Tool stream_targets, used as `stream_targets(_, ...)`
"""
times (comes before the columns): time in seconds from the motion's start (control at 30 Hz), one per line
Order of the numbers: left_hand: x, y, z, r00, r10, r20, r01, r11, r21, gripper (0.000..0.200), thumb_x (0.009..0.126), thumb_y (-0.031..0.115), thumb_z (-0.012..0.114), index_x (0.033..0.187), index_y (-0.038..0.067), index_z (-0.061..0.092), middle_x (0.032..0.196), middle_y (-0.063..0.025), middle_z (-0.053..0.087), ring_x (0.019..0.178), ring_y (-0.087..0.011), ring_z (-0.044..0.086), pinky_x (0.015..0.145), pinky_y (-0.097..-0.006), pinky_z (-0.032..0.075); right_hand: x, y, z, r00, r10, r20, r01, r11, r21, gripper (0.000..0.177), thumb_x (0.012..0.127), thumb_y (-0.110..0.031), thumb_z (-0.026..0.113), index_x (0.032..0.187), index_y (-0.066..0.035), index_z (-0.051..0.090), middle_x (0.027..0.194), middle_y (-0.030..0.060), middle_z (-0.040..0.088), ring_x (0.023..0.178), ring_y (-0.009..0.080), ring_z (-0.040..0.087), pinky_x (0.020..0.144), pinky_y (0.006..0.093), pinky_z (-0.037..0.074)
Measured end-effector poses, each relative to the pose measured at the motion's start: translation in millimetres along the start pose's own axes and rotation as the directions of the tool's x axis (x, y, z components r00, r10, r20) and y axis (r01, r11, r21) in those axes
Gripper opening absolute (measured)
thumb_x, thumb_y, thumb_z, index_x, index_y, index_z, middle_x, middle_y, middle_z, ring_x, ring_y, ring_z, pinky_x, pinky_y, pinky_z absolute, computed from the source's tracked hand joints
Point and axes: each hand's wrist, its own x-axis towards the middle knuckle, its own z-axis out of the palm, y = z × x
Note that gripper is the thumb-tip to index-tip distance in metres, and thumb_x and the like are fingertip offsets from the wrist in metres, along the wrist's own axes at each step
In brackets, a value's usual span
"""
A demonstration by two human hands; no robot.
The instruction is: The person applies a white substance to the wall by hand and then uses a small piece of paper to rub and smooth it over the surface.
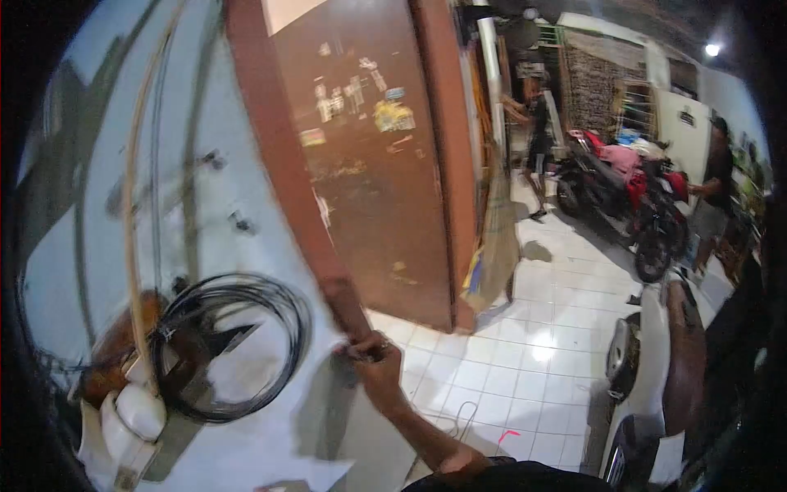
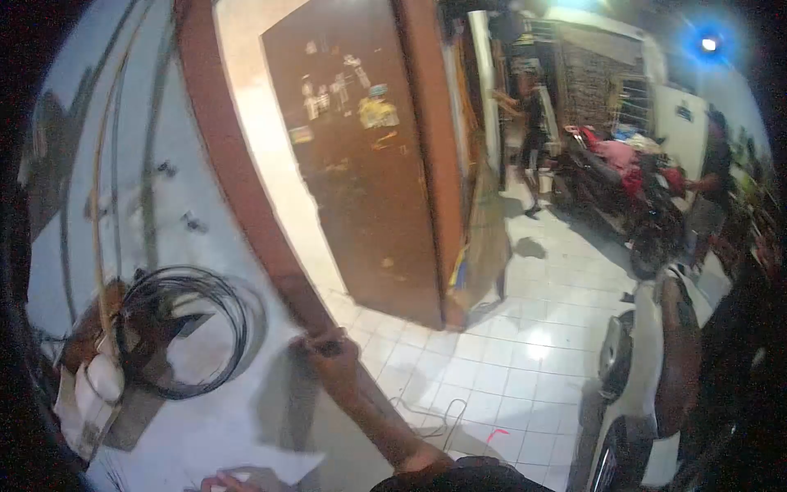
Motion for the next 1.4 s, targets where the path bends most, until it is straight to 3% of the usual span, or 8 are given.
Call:
stream_targets(0.13, 0.7, 7.5, 2.2, 0.995, -0.098, -0.005, 0.098, 0.995, 0.021, 0.025, 0.095, 0.017, 0.059, 0.086, -0.002, 0.046, 0.134, -0.0206, 0.023, 0.128, -0.035, 0.028, 0.105, -0.052, 0.034, -20.3, 29.0, -11.6, 0.971, 0.231, -0.056, -0.23, 0.973, 0.023, 0.033, 0.073, -0.003, 0.083, 0.073, -0.009, 0.051, 0.081, 0.0002, 0.058, 0.076, 0.0094, 0.053, 0.071, 0.0272, 0.047)
stream_targets(0.37, 12.8, 15.6, 2.9, 0.998, -0.03, -0.056, 0.026, 0.997, -0.074, 0.022, 0.09, 0.012, 0.061, 0.081, -0.002, 0.046, 0.13, -0.0202, 0.02, 0.132, -0.0344, 0.019, 0.113, -0.0566, 0.026, 15.2, -14.8, 11.1, 0.996, -0.085, -0.004, 0.085, 0.992, 0.093, 0.03, 0.074, -0.003, 0.083, 0.074, -0.008, 0.053, 0.083, 0.007, 0.068, 0.08, 0.0139, 0.063, 0.075, 0.0296, 0.05)
stream_targets(0.57, 7.7, 11.6, 3.8, 0.999, -0.047, -0.024, 0.044, 0.994, -0.101, 0.023, 0.09, 0.014, 0.06, 0.082, -0.002, 0.045, 0.131, -0.0204, 0.02, 0.131, -0.0354, 0.02, 0.109, -0.0575, 0.027, -17.2, 8.9, -4.2, 0.989, 0.132, -0.069, -0.13, 0.991, 0.036, 0.026, 0.074, -0.002, 0.081, 0.076, -0.006, 0.056, 0.085, 0.0073, 0.069, 0.08, 0.0134, 0.064, 0.079, 0.0302, 0.051)
stream_targets(1.07, 2.6, 1.2, 14.0, 0.993, 0.069, -0.1, -0.079, 0.992, -0.099, 0.016, 0.087, 0.008, 0.059, 0.086, -0.004, 0.049, 0.132, -0.0227, 0.021, 0.133, -0.0418, 0.02, 0.107, -0.0602, 0.028, -21.5, -12.5, 6.3, 0.994, -0.082, -0.079, 0.065, 0.977, -0.204, 0.038, 0.069, -0.008, 0.089, 0.067, -0.007, 0.051, 0.064, -0.0018, 0.054, 0.061, 0.0076, 0.047, 0.062, 0.0249, 0.042)
stream_targets(1.1, 4.0, 3.7, 11.4, 0.995, 0.063, -0.08, -0.07, 0.993, -0.093, 0.015, 0.085, 0.006, 0.058, 0.087, -0.004, 0.049, 0.132, -0.0222, 0.021, 0.133, -0.0427, 0.02, 0.108, -0.0612, 0.027, -12.5, -5.7, 11.6, 0.963, -0.26, -0.074, 0.247, 0.957, -0.153, 0.04, 0.071, -0.01, 0.088, 0.067, -0.007, 0.049, 0.064, -0.0028, 0.051, 0.06, 0.0068, 0.044, 0.058, 0.0241, 0.041)
stream_targets(1.23, 2.1, -0.1, 12.7, 0.995, 0.063, -0.072, -0.072, 0.989, -0.132, 0.021, 0.086, 0.007, 0.059, 0.098, -0.007, 0.05, 0.136, -0.0208, 0.019, 0.131, -0.0406, 0.024, 0.105, -0.0583, 0.033, 2.8, -43.4, 16.5, 0.997, -0.036, 0.065, 0.02, 0.973, 0.23, 0.039, 0.075, -0.012, 0.086, 0.067, -0.008, 0.048, 0.065, -0.004, 0.048, 0.06, 0.0057, 0.039, 0.055, 0.0237, 0.036)
stream_targets(1.3, 4.9, 17.4, 12.9, 0.995, -0.088, -0.043, 0.072, 0.958, -0.276, 0.017, 0.086, 0.011, 0.059, 0.089, -0.005, 0.052, 0.133, -0.0214, 0.024, 0.129, -0.0407, 0.026, 0.104, -0.0573, 0.03, 1.8, -34.0, 4.8, 0.992, -0.068, 0.103, 0.071, 0.997, -0.021, 0.038, 0.076, -0.011, 0.085, 0.067, -0.007, 0.048, 0.066, -0.0041, 0.048, 0.061, 0.0056, 0.041, 0.057, 0.0233, 0.039)
stream_targets(1.4, 4.7, 56.4, -3.5, 0.993, 0.11, 0.034, -0.096, 0.955, -0.279, 0.042, 0.083, 0.006, 0.061, 0.121, -0.004, 0.047, 0.134, -0.0216, 0.038, 0.124, -0.0397, 0.04, 0.104, -0.0508, 0.033, -7.0, 16.3, -41.2, 0.952, -0.129, 0.279, 0.198, 0.951, -0.236, 0.036, 0.076, -0.004, 0.082, 0.067, -0.007, 0.047, 0.067, -0.0036, 0.046, 0.062, 0.0066, 0.043, 0.067, 0.0247, 0.05)
